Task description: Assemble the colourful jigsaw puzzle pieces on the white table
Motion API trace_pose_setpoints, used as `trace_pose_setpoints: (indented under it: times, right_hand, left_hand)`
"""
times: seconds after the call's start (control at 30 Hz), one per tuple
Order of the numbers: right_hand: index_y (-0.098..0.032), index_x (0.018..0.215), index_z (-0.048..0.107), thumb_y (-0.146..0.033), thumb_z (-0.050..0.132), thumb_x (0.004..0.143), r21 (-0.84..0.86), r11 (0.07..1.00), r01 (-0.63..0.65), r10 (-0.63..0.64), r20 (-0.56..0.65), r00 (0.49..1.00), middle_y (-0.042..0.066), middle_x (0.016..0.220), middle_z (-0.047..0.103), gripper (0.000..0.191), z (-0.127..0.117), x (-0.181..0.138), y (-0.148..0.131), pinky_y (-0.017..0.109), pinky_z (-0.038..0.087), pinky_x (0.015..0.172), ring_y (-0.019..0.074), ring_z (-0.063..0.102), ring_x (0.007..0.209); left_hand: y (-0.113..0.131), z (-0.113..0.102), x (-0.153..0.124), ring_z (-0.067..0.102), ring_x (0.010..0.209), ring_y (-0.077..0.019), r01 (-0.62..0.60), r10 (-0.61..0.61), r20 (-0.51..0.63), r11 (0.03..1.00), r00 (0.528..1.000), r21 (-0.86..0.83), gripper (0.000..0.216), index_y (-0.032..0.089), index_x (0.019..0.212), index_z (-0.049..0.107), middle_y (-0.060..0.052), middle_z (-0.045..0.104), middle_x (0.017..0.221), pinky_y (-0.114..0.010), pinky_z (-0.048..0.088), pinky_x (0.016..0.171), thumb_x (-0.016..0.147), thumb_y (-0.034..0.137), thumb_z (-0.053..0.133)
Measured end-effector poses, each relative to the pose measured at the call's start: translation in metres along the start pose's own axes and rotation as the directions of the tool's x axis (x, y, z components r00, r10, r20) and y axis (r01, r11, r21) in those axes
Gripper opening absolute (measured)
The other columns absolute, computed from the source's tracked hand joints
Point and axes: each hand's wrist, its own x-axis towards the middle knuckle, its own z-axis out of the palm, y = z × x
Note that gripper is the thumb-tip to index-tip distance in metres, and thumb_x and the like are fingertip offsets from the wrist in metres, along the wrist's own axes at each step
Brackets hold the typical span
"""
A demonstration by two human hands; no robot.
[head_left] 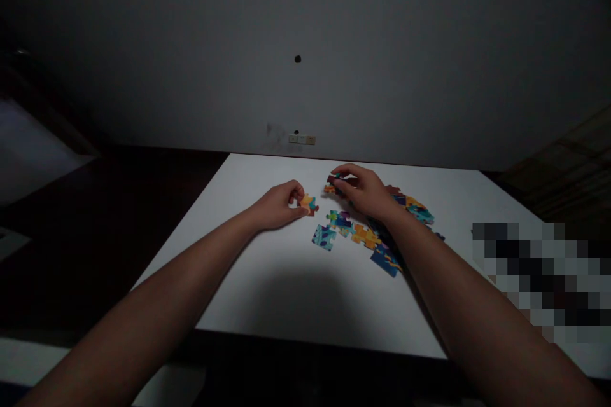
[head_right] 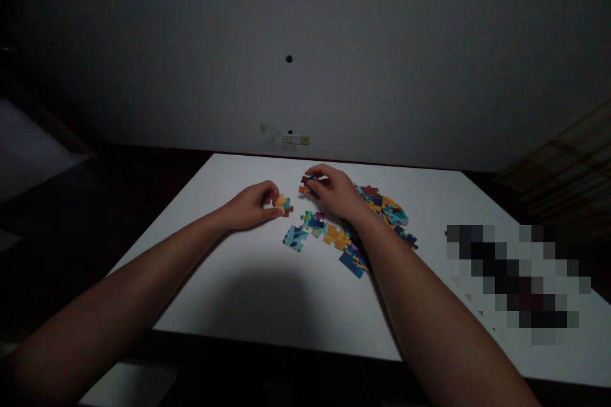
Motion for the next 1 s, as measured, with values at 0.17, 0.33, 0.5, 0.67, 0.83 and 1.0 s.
trace_pose_setpoints:
  times: [0.17,0.33,0.5,0.67,0.83,1.0]
  right_hand:
    - [-0.029,0.137,0.072,-0.029,0.067,0.095,-0.096,0.985,-0.146,0.153,0.079,0.985,0.011,0.134,0.078,0.042,0.002,-0.004,-0.012,0.044,0.067,0.092,0.0287,0.079,0.109]
    - [-0.031,0.145,0.069,-0.021,0.063,0.092,-0.112,0.978,-0.174,0.187,0.119,0.975,0.011,0.137,0.077,0.054,0.005,-0.008,-0.025,0.046,0.067,0.093,0.029,0.08,0.109]
    - [-0.033,0.145,0.069,-0.023,0.062,0.095,-0.192,0.966,-0.174,0.201,0.126,0.972,0.009,0.134,0.079,0.051,0.009,-0.01,-0.036,0.042,0.067,0.09,0.0273,0.08,0.109]
    - [-0.033,0.143,0.069,-0.024,0.064,0.095,-0.072,0.981,-0.178,0.186,0.124,0.975,0.009,0.134,0.078,0.049,0.012,-0.01,-0.035,0.043,0.068,0.091,0.0274,0.079,0.11]
    - [-0.033,0.135,0.068,-0.029,0.068,0.095,0.036,0.976,-0.216,0.214,0.052,0.976,0.009,0.14,0.073,0.04,0.019,-0.007,-0.028,0.042,0.068,0.09,0.0263,0.078,0.111]
    - [-0.032,0.128,0.07,-0.029,0.071,0.093,0.104,0.984,-0.147,0.139,0.083,0.987,0.006,0.131,0.077,0.035,0.023,-0.009,-0.028,0.04,0.067,0.093,0.0251,0.077,0.114]
  left_hand:
    - [-0.002,0.002,-0.001,0.063,0.084,-0.019,-0.014,0.013,-0.003,0.988,1.0,-0.154,0.031,0.021,0.1,0.063,-0.003,0.07,0.096,-0.032,0.048,0.074,0.083,0.04,0.081]
    - [-0.002,0.003,0.0,0.062,0.082,-0.0189,-0.039,0.037,-0.013,0.98,0.999,-0.194,0.027,0.022,0.098,0.062,-0.002,0.07,0.091,-0.032,0.048,0.074,0.084,0.036,0.08]
    - [0.0,0.007,0.0,0.074,0.09,-0.0238,-0.021,0.038,0.047,0.945,0.998,-0.325,0.032,0.023,0.105,0.06,-0.008,0.081,0.096,-0.035,0.053,0.079,0.086,0.039,0.079]
    - [0.003,0.01,-0.001,0.08,0.098,-0.0294,0.014,0.027,0.095,0.914,0.995,-0.404,0.038,0.023,0.112,0.059,-0.012,0.085,0.1,-0.04,0.057,0.085,0.085,0.04,0.081]
    - [0.005,0.01,-0.001,0.08,0.099,-0.0299,0.037,0.004,0.104,0.917,0.995,-0.396,0.038,0.023,0.113,0.064,-0.011,0.085,0.101,-0.041,0.059,0.086,0.083,0.039,0.082]
    - [0.008,0.008,0.0,0.076,0.092,-0.0273,-0.028,0.043,0.053,0.966,0.998,-0.258,0.029,0.02,0.104,0.074,-0.01,0.084,0.1,-0.038,0.056,0.081,0.083,0.04,0.081]
